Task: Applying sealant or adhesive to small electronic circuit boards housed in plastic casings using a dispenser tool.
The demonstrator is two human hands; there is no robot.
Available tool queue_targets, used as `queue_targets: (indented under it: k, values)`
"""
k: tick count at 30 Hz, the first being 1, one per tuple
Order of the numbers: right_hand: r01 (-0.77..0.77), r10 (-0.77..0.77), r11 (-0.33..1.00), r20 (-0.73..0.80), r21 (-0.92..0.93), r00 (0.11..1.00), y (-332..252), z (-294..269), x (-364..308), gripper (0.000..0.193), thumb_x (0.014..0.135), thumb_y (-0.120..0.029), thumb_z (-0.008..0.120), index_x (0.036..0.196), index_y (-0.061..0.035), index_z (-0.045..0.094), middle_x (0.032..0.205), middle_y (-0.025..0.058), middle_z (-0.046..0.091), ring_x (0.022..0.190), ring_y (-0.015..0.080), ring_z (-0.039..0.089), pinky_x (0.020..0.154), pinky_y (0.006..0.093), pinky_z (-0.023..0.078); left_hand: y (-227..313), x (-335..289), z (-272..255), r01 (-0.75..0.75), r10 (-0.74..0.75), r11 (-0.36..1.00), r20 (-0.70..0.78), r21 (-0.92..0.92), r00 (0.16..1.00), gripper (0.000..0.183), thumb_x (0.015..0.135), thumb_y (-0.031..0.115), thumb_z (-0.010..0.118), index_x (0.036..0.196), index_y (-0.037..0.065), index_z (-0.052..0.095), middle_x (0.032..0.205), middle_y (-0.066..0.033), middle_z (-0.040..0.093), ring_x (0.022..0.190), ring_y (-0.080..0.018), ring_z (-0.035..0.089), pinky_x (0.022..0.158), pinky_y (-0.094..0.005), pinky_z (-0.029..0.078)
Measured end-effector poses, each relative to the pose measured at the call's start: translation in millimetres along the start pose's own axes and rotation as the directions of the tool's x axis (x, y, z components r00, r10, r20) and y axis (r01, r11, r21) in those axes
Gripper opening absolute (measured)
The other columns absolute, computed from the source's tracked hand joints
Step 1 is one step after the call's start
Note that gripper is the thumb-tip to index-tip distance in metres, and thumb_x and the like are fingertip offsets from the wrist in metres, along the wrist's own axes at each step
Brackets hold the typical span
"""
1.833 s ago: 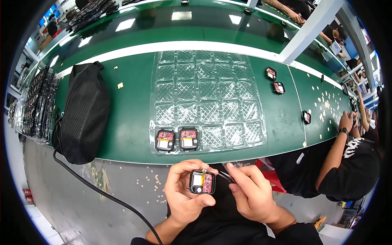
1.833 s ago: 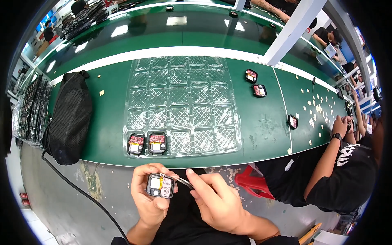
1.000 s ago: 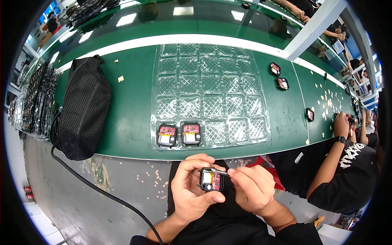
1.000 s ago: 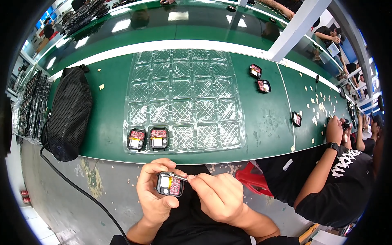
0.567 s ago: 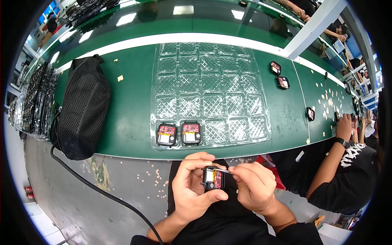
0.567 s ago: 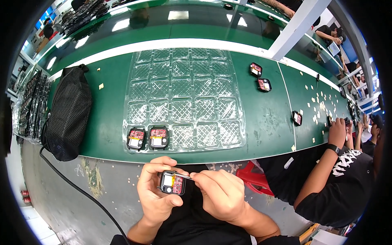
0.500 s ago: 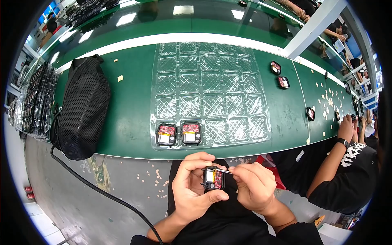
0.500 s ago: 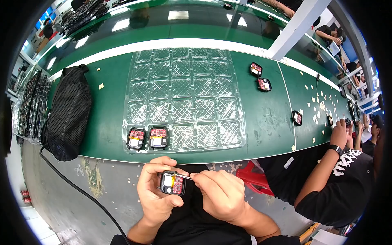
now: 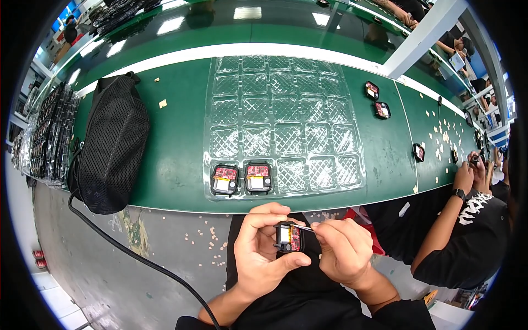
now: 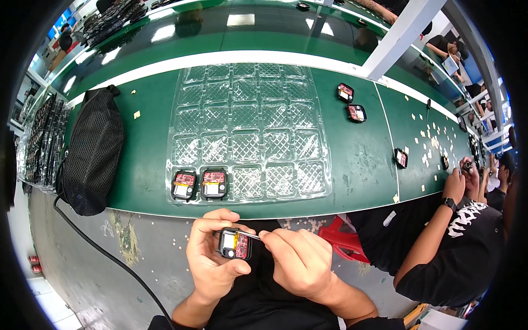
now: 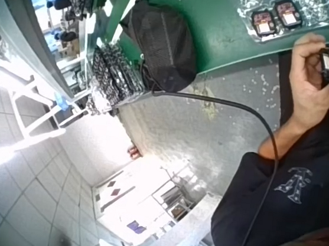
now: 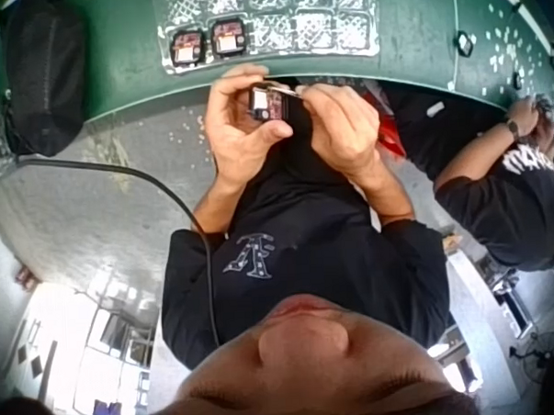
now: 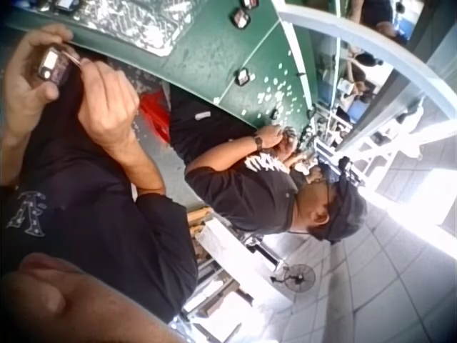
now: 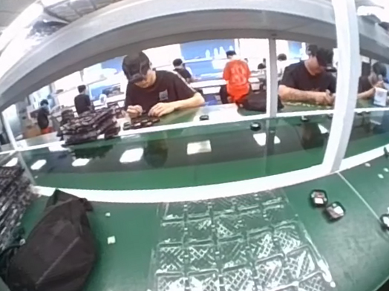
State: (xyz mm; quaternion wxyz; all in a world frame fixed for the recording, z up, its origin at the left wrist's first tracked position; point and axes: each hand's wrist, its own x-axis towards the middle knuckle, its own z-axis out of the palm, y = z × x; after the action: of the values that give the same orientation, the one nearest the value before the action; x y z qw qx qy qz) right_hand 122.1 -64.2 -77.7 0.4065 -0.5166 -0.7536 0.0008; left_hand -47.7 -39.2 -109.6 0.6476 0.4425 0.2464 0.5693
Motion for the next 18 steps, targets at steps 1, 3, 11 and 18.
queue_targets:
  k: [1,3,11,18]
  values:
    - [0.009,-0.009,1.0,-0.006,-0.012,1.0,0.2,0.5,-0.4,0.03,0.07,0.007,0.075,0.099,0.0019,0.073,0.087,0.0104,0.071,0.057,0.0191,0.06,0.049,0.0304,0.046,0.5,-0.4,0.9,0.0,0.0,1.0,0.0,0.0,1.0,0.071,0.072,0.006,0.094,0.128,0.0,0.05,0.137,-0.0175,0.047,0.115,-0.0201,0.066,0.099,-0.0326,0.056]
    - [0.017,-0.017,1.0,-0.005,-0.024,1.0,0.7,0.8,-1.2,0.03,0.07,0.007,0.074,0.099,0.002,0.074,0.087,0.0101,0.071,0.057,0.0189,0.06,0.049,0.0303,0.046,1.9,-1.3,2.7,0.032,-0.033,0.999,-0.017,-0.028,0.999,0.07,0.073,0.004,0.093,0.128,-0.001,0.05,0.137,-0.0172,0.047,0.115,-0.0199,0.065,0.099,-0.0323,0.056]
    - [0.094,-0.095,0.991,-0.008,-0.101,0.995,4.1,2.3,-3.4,0.03,0.07,0.005,0.071,0.1,0.0026,0.074,0.086,0.0091,0.069,0.057,0.0185,0.059,0.049,0.0299,0.046,0.7,-2.3,2.9,0.018,-0.021,0.998,-0.035,-0.063,0.999,0.069,0.073,0.002,0.092,0.129,-0.003,0.052,0.137,-0.0164,0.048,0.116,-0.0208,0.065,0.1,-0.0324,0.056]
    - [0.031,-0.031,1.0,0.081,0.006,0.996,2.6,-4.7,3.2,0.029,0.072,0.004,0.074,0.101,0.0018,0.074,0.086,0.0098,0.07,0.06,0.0193,0.062,0.051,0.0309,0.048,3.7,-2.0,3.1,0.03,-0.034,0.996,-0.046,-0.085,0.998,0.064,0.072,0.003,0.093,0.122,-0.002,0.054,0.129,-0.0156,0.053,0.117,-0.0237,0.065,0.101,-0.0338,0.056]
